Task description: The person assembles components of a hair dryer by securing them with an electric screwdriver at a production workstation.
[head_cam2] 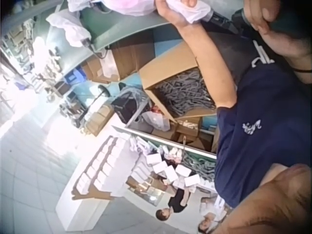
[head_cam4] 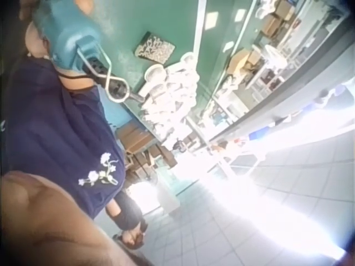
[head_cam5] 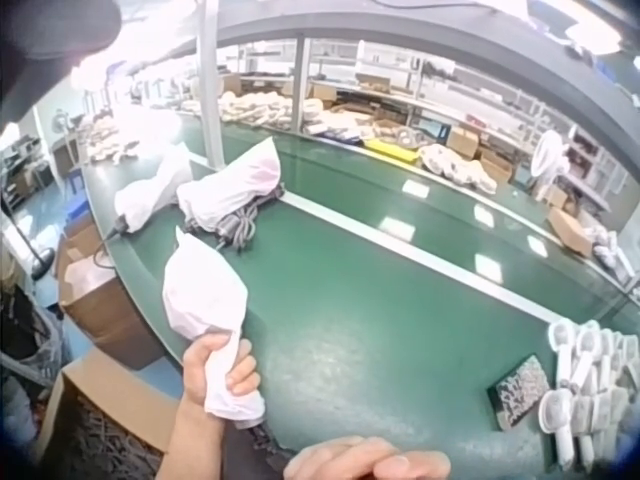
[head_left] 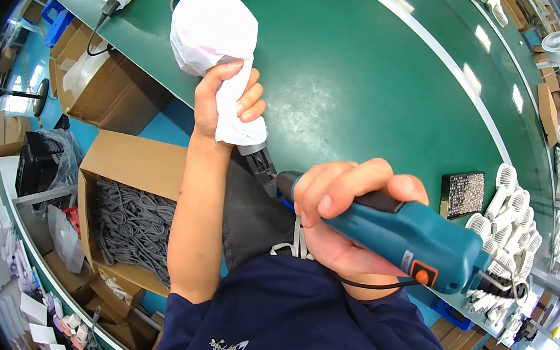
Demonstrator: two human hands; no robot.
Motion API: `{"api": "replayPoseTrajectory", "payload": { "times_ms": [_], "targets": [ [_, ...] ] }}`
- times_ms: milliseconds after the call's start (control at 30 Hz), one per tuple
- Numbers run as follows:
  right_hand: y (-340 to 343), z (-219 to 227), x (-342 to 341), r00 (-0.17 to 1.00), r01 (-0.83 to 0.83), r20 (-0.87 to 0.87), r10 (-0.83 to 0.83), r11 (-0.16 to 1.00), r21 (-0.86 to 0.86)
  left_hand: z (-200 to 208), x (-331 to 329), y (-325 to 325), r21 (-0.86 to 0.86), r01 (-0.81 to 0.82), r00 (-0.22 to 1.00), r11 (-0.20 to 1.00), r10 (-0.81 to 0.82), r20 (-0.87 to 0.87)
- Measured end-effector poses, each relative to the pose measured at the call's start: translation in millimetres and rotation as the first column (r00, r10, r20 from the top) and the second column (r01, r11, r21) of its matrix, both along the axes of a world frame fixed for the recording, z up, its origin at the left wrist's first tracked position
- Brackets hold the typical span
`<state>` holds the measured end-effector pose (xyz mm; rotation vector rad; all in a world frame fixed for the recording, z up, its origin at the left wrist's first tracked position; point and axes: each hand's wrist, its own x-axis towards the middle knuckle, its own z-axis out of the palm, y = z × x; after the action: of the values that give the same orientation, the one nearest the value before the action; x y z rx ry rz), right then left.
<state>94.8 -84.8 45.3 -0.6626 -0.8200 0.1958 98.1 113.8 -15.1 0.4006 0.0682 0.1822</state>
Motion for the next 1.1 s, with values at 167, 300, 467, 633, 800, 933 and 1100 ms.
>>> {"api": "replayPoseTrajectory", "payload": {
  "times_ms": [167,300,467,633,800,933,1100],
  "targets": [
    [6.6,0.4,-2.2,0.990,0.121,-0.085,-0.116,0.991,0.058,-3.6,1.7,0.8,-0.027,-0.002,1.000,1.000,0.002,0.009],
    [5.3,-2.4,5.3,0.999,0.040,0.003,-0.041,0.997,0.059,-0.4,-0.1,-0.2,0.002,0.001,1.000,1.000,-0.001,0.005],
    [15.2,2.0,1.3,0.982,0.153,-0.147,-0.123,0.966,0.210,-2.1,-0.4,-0.7,-0.012,-0.002,1.000,1.000,0.002,0.019],
    [9.2,11.2,12.8,0.976,0.190,-0.141,-0.167,0.966,0.175,-0.8,0.4,-1.7,-0.025,-0.014,1.000,1.000,0.015,0.014],
    [-11.3,28.2,70.9,0.968,0.158,-0.210,-0.134,0.982,0.101,-2.9,1.1,0.4,-0.063,0.016,0.999,0.998,-0.013,0.044],
    [-17.4,20.4,149.5,0.744,0.667,0.603,-0.287,0.294,-0.684,-5.0,2.4,0.3,-0.072,0.032,0.998,0.997,-0.028,0.048],
    [-19.1,-11.0,178.0,0.503,0.863,0.839,0.210,-0.062,-0.502,-8.7,-1.9,0.6,-0.082,0.019,0.998,0.996,-0.014,0.066]
  ]
}}
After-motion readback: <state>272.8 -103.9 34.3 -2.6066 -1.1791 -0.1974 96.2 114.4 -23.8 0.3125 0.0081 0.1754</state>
